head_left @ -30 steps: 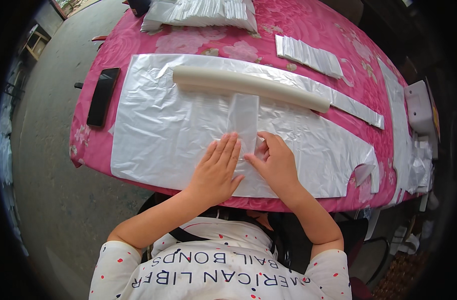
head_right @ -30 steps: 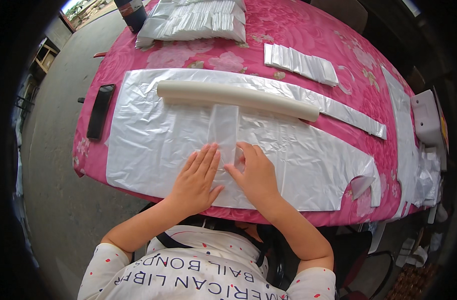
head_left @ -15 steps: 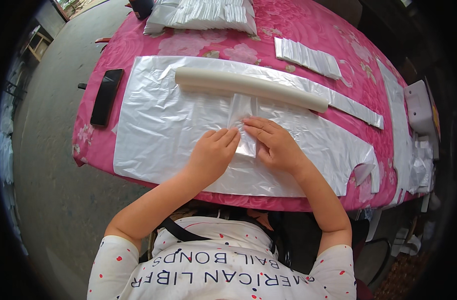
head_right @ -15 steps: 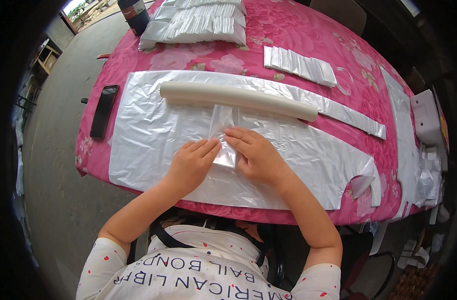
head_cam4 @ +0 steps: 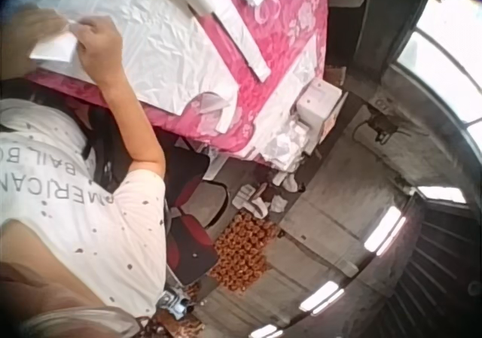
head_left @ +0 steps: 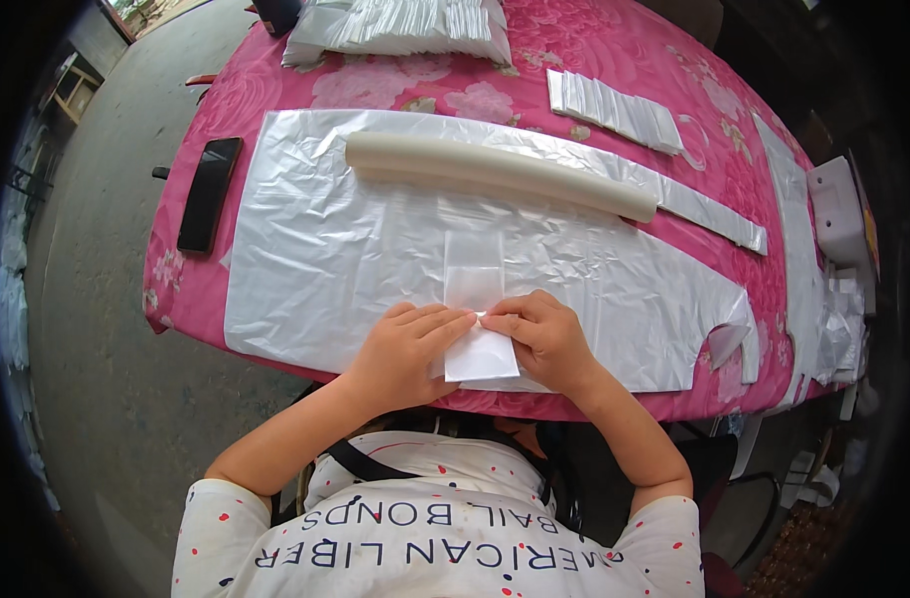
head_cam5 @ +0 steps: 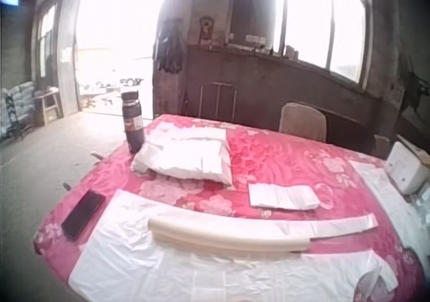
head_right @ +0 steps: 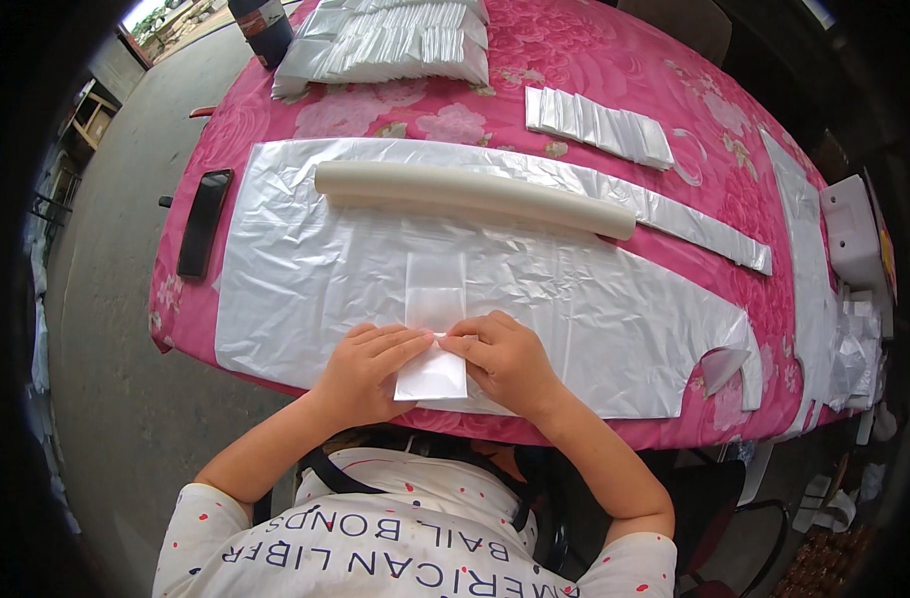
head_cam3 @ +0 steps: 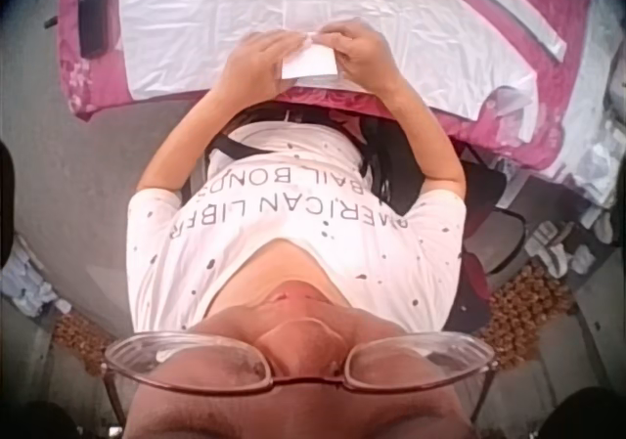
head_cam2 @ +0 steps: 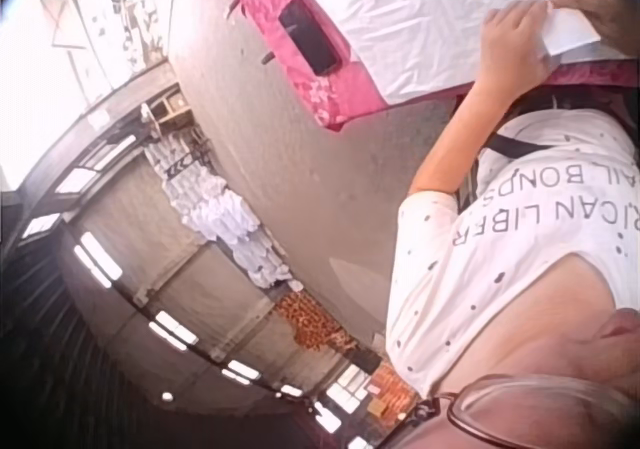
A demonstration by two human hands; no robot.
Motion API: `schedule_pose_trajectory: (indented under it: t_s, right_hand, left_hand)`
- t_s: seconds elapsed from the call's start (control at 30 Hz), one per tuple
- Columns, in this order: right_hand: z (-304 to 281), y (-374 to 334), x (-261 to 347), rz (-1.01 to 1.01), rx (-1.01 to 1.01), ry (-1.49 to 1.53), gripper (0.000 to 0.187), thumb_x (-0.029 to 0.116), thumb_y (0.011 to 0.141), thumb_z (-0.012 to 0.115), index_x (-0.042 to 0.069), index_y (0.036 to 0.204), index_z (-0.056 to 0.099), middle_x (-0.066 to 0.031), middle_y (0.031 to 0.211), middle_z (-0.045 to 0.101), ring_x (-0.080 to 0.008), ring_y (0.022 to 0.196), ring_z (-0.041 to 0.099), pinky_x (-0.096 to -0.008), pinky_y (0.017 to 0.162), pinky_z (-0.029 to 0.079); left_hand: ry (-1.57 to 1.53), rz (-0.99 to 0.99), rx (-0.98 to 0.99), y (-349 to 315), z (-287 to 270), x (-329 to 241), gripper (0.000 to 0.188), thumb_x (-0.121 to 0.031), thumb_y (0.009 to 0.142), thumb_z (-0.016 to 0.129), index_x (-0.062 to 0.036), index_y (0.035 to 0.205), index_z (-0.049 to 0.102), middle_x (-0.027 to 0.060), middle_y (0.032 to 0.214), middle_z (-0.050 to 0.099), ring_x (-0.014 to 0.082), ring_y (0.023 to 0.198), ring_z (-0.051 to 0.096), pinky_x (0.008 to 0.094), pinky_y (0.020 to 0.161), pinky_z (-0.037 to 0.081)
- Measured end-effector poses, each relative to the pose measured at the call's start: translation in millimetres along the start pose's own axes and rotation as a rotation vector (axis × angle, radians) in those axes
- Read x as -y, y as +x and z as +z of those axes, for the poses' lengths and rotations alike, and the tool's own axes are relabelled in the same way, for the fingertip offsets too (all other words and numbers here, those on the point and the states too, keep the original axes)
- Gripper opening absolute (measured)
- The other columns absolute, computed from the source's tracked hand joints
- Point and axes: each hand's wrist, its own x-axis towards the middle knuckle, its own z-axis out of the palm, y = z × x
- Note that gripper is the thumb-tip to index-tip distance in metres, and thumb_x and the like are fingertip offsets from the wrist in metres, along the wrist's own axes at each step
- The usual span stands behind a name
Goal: The person unrolls a roll of clear plastic sheeting on a pink table, tears off rectangular pieces by hand, and stacks them. The person repeats this process multiple times, creating a growing pile of cut plastic sheets.
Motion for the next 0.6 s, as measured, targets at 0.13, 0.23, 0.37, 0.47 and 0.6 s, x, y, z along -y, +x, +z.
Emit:
schedule_pose_trajectory:
  t_s: [0.13,0.23,0.37,0.47,0.6]
  right_hand:
    - [-6.1,11.2,6.3,0.438,0.057,0.133,0.009,0.009,0.077,0.064,0.003,0.083,0.066,-0.0079,0.072,0.063,-0.0234,0.063,0.058,-0.0296,0.058,0.045]
    - [-2.2,24.9,8.7,0.643,-0.029,0.212,0.019,0.019,0.080,0.062,0.000,0.078,0.066,-0.0105,0.063,0.062,-0.0203,0.052,0.056,-0.0295,0.052,0.043]
    - [-5.7,36.4,6.5,0.778,0.059,0.186,0.024,0.023,0.080,0.062,-0.001,0.076,0.065,-0.0118,0.060,0.061,-0.0182,0.053,0.058,-0.0293,0.053,0.043]
    - [-4.7,38.5,4.1,0.808,0.074,0.168,0.025,0.023,0.080,0.062,-0.002,0.075,0.065,-0.0112,0.060,0.061,-0.0174,0.053,0.059,-0.0292,0.053,0.044]
    - [-10.5,46.5,6.3,0.880,0.135,0.212,0.024,0.021,0.081,0.063,-0.002,0.073,0.063,-0.0036,0.056,0.059,-0.0081,0.048,0.055,-0.0228,0.046,0.041]
  left_hand:
    - [-0.127,-0.245,-0.037,6.2,6.3,8.6,0.045,-0.010,0.073,0.065,-0.0038,0.116,0.053,0.0074,0.087,0.066,0.0234,0.077,0.063,0.0322,0.067,0.047]
    - [-0.173,-0.425,-0.050,15.9,10.4,14.6,0.054,-0.015,0.076,0.066,0.0009,0.124,0.045,0.0070,0.074,0.066,0.0246,0.061,0.062,0.0333,0.057,0.046]
    - [-0.200,-0.555,-0.041,31.0,2.3,14.5,0.069,-0.014,0.077,0.067,0.0073,0.132,0.031,0.0107,0.072,0.065,0.0219,0.057,0.062,0.0276,0.057,0.047]
    - [-0.263,-0.614,-0.034,36.0,-1.6,13.9,0.073,-0.015,0.076,0.068,0.0094,0.133,0.028,0.0092,0.069,0.065,0.0219,0.057,0.061,0.0292,0.058,0.048]
    - [-0.266,-0.639,-0.009,39.2,-8.6,14.0,0.072,-0.013,0.076,0.067,0.0086,0.133,0.028,0.0124,0.085,0.064,0.0234,0.067,0.063,0.0314,0.062,0.049]
